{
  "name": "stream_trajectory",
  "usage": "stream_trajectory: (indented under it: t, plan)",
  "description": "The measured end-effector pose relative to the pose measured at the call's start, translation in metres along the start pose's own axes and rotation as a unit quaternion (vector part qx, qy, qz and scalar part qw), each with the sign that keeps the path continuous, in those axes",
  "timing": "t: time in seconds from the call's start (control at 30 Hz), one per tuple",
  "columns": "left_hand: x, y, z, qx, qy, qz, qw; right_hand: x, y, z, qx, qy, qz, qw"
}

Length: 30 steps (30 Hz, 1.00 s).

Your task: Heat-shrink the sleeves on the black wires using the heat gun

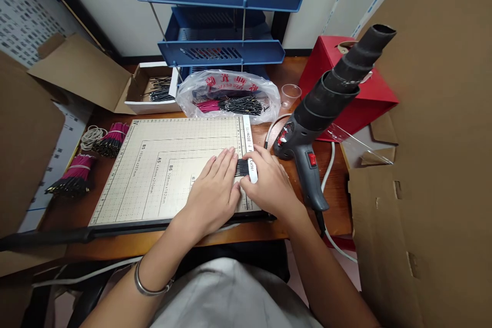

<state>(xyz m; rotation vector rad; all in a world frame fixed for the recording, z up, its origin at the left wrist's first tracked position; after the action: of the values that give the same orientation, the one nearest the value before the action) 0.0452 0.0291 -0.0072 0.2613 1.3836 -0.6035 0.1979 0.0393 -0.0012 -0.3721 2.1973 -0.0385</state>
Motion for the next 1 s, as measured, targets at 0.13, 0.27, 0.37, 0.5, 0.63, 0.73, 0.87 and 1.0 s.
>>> stream_trajectory:
  t: [0.13, 0.27, 0.37, 0.5, 0.63, 0.73, 0.87, 1.0]
  plan:
    - [0.000, 0.000, 0.000, -0.004, 0.000, -0.007, 1.000, -0.002, -0.001, -0.001, 0.013, -0.013, -0.008, 1.000]
    - [0.001, 0.000, 0.001, 0.001, 0.000, 0.005, 1.000, 0.000, 0.000, -0.003, 0.008, -0.002, -0.003, 1.000]
    - [0.002, 0.000, 0.001, 0.001, -0.002, 0.010, 1.000, 0.006, 0.001, -0.003, 0.021, 0.041, 0.013, 0.999]
    - [0.003, 0.001, 0.001, -0.001, -0.005, 0.007, 1.000, 0.014, 0.002, -0.002, 0.028, 0.065, 0.010, 0.997]
    - [0.004, 0.001, 0.001, 0.000, -0.007, 0.006, 1.000, 0.014, 0.000, -0.001, 0.038, 0.078, 0.002, 0.996]
    - [0.005, 0.001, 0.001, 0.001, -0.008, 0.007, 1.000, 0.013, 0.000, -0.001, 0.037, 0.088, 0.001, 0.995]
    - [0.004, 0.000, 0.001, 0.002, -0.009, 0.014, 1.000, 0.013, 0.001, -0.002, 0.032, 0.096, -0.018, 0.995]
    - [0.004, 0.000, 0.002, 0.000, -0.008, 0.009, 1.000, 0.013, 0.002, 0.000, 0.028, 0.110, -0.009, 0.993]
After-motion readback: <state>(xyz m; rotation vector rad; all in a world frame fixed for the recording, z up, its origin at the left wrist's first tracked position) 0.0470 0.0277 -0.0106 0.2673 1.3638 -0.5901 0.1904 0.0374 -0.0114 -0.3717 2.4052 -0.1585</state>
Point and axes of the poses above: each hand's wrist, its own y-axis towards the middle knuckle, its own x-axis out of the palm, z = x × y, the point moved 2 cm from there along y, towards the middle knuckle, and after that the axes turned 13 degrees about -z, right-handed, at the moved point
